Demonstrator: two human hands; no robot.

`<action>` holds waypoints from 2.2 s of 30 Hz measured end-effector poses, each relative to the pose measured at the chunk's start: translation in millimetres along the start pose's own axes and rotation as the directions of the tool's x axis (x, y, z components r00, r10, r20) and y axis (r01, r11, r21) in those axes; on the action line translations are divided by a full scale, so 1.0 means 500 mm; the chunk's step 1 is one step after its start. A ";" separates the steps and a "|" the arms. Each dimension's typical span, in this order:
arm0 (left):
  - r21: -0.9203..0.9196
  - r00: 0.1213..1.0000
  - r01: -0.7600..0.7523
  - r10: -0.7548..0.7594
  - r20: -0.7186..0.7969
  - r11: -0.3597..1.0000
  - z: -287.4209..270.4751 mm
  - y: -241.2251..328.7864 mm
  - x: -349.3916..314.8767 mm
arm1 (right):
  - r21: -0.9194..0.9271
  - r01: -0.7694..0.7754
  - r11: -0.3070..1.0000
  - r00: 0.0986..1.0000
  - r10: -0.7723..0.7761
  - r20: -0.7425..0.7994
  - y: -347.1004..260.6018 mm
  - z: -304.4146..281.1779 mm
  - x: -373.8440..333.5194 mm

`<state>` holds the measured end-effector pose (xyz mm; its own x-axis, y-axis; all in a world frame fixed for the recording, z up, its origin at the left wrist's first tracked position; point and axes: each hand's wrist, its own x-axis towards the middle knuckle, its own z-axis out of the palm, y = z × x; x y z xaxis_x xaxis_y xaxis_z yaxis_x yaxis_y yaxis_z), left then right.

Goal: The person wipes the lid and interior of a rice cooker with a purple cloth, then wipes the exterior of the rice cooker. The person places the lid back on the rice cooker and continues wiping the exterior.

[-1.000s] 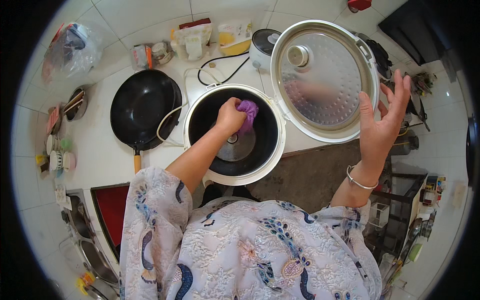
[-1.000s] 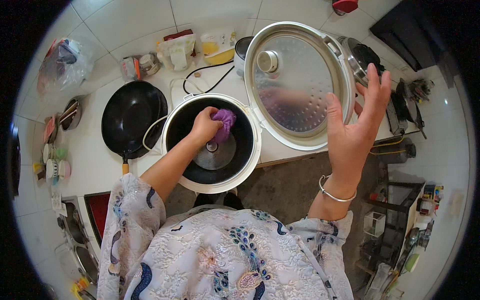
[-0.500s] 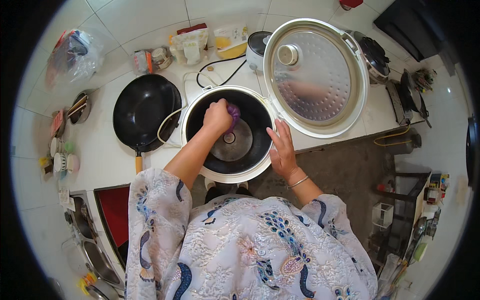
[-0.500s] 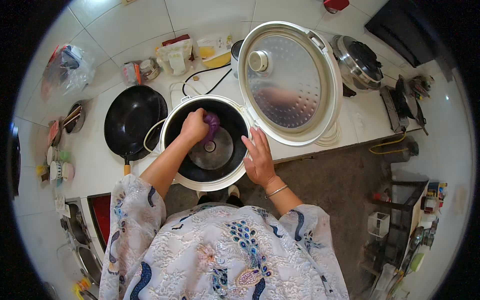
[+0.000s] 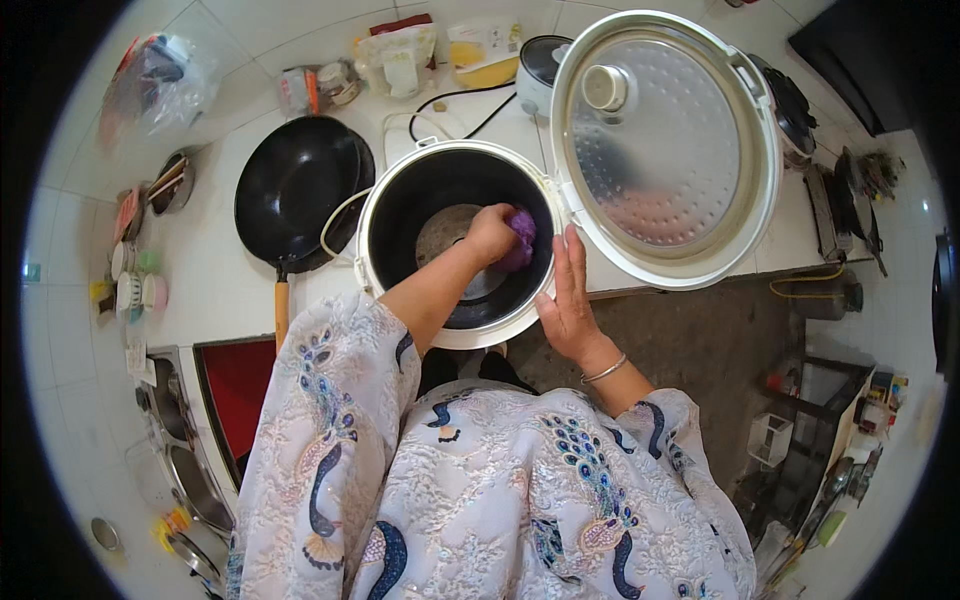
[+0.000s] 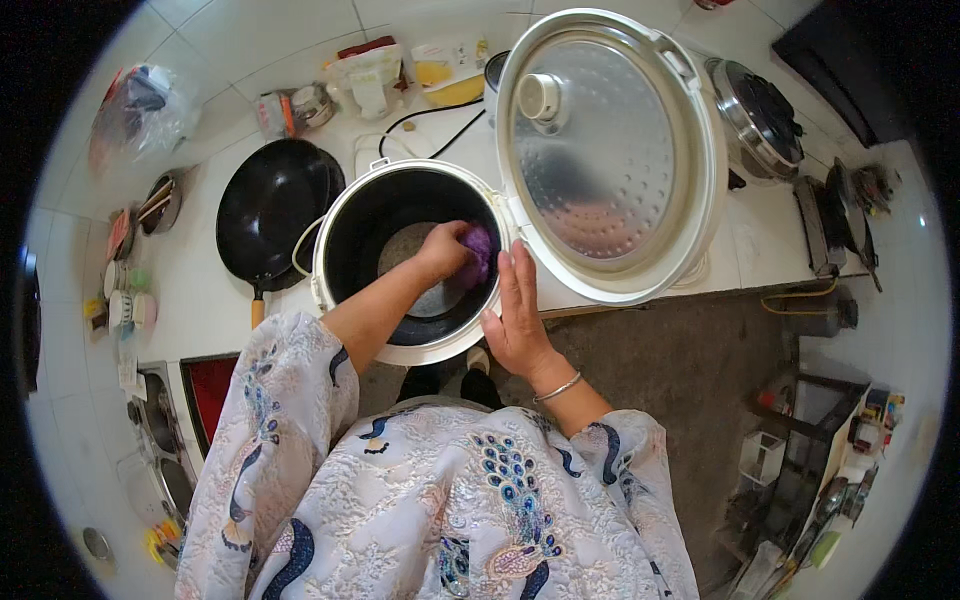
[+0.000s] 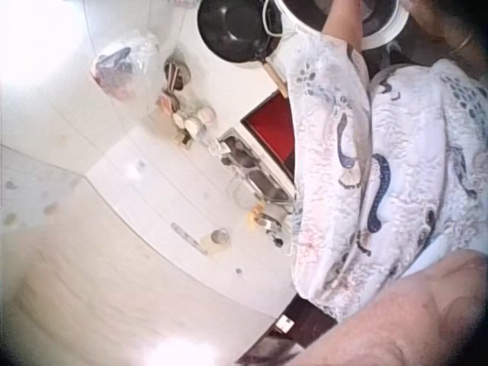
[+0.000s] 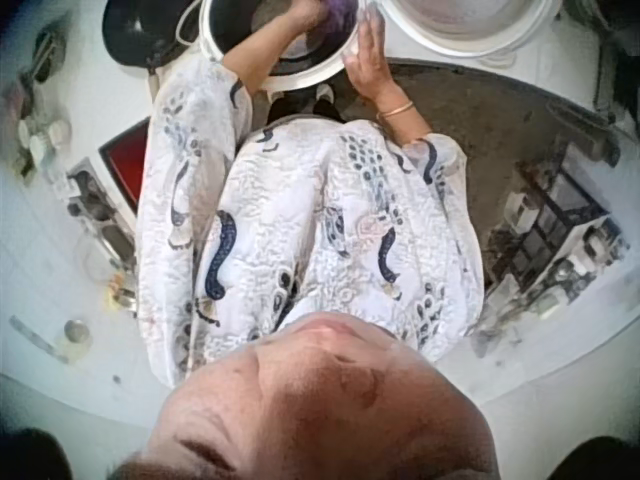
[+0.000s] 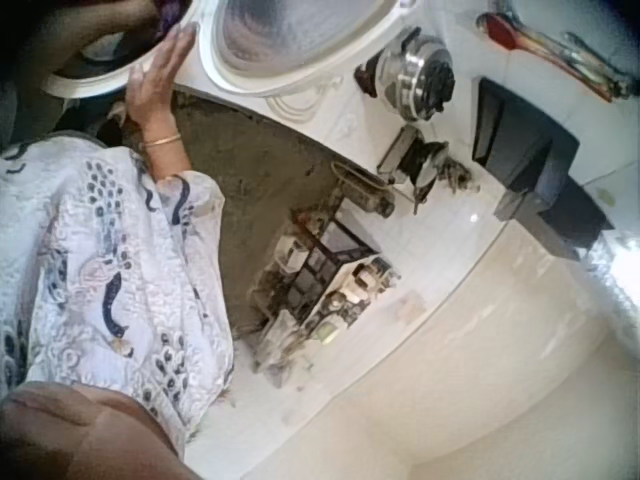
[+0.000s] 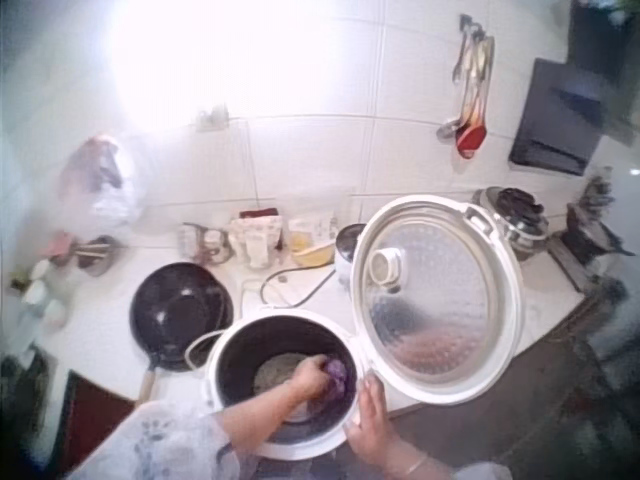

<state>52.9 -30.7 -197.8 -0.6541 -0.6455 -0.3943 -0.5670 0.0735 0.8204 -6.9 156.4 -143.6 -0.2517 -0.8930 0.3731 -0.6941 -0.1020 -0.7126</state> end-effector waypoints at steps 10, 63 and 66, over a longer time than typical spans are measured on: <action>0.551 0.639 -0.394 -0.211 0.740 0.736 -0.106 0.035 -0.111 | -0.152 -0.016 0.988 1.000 0.012 -0.023 -0.004 -0.002 0.012; -0.757 0.764 0.261 0.352 0.541 0.599 -0.288 0.045 -0.183 | -0.318 -0.099 0.943 0.992 0.071 -0.100 -0.044 0.007 0.014; -0.827 0.745 0.373 0.395 0.537 0.421 -0.306 0.039 -0.194 | -0.281 -0.091 0.955 0.993 0.064 -0.102 -0.042 0.008 0.011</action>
<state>182.0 -83.1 -80.0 -0.9804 -0.0435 -0.1920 -0.0687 -0.8384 0.5408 9.0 152.1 -128.8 -0.3632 -0.8486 0.3848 -0.8299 0.1069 -0.5476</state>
